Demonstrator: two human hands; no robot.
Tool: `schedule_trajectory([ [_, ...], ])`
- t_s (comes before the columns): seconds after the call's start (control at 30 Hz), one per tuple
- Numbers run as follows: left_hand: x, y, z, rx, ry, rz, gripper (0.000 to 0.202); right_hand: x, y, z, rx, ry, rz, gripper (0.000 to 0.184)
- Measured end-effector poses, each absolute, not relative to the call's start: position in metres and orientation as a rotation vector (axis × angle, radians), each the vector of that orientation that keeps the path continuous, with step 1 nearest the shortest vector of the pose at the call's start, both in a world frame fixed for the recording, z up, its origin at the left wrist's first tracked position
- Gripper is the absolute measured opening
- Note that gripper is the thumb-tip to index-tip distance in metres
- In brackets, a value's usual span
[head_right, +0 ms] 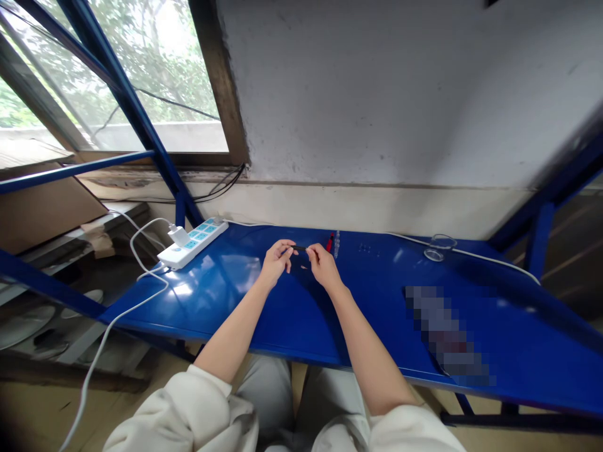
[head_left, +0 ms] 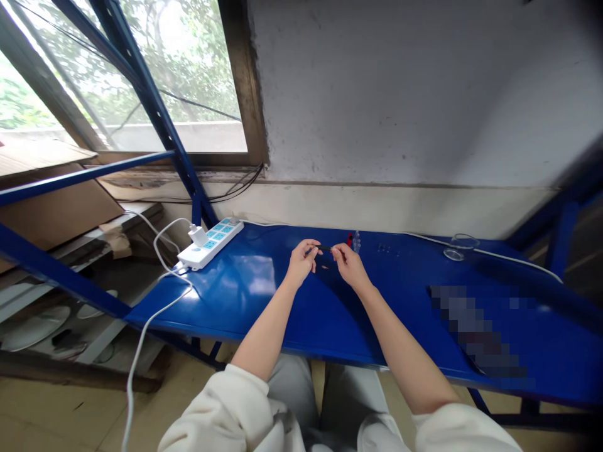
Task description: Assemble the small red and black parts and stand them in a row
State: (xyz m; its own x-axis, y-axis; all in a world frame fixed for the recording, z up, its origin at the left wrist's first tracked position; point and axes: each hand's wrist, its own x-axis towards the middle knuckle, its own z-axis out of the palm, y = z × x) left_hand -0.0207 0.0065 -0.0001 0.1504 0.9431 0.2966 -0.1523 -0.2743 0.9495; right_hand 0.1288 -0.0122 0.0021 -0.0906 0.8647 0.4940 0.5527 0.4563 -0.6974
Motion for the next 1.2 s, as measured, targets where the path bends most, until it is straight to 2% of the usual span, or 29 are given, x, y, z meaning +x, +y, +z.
schedule_trajectory([
  [0.9, -0.024, 0.004, 0.005, 1.299, 0.898, 1.433, 0.030, 0.130, -0.011, -0.001, -1.170, -1.748, 0.447, 0.027],
  [1.1, -0.018, 0.001, 0.004, 1.256, 0.786, 1.326, 0.041, 0.126, -0.017, 0.003, -1.161, -1.752, 0.441, 0.026],
  [1.2, -0.014, -0.001, 0.002, 1.262, 0.753, 1.274, 0.037, 0.126, -0.015, 0.002, -1.157, -1.777, 0.439, 0.026],
])
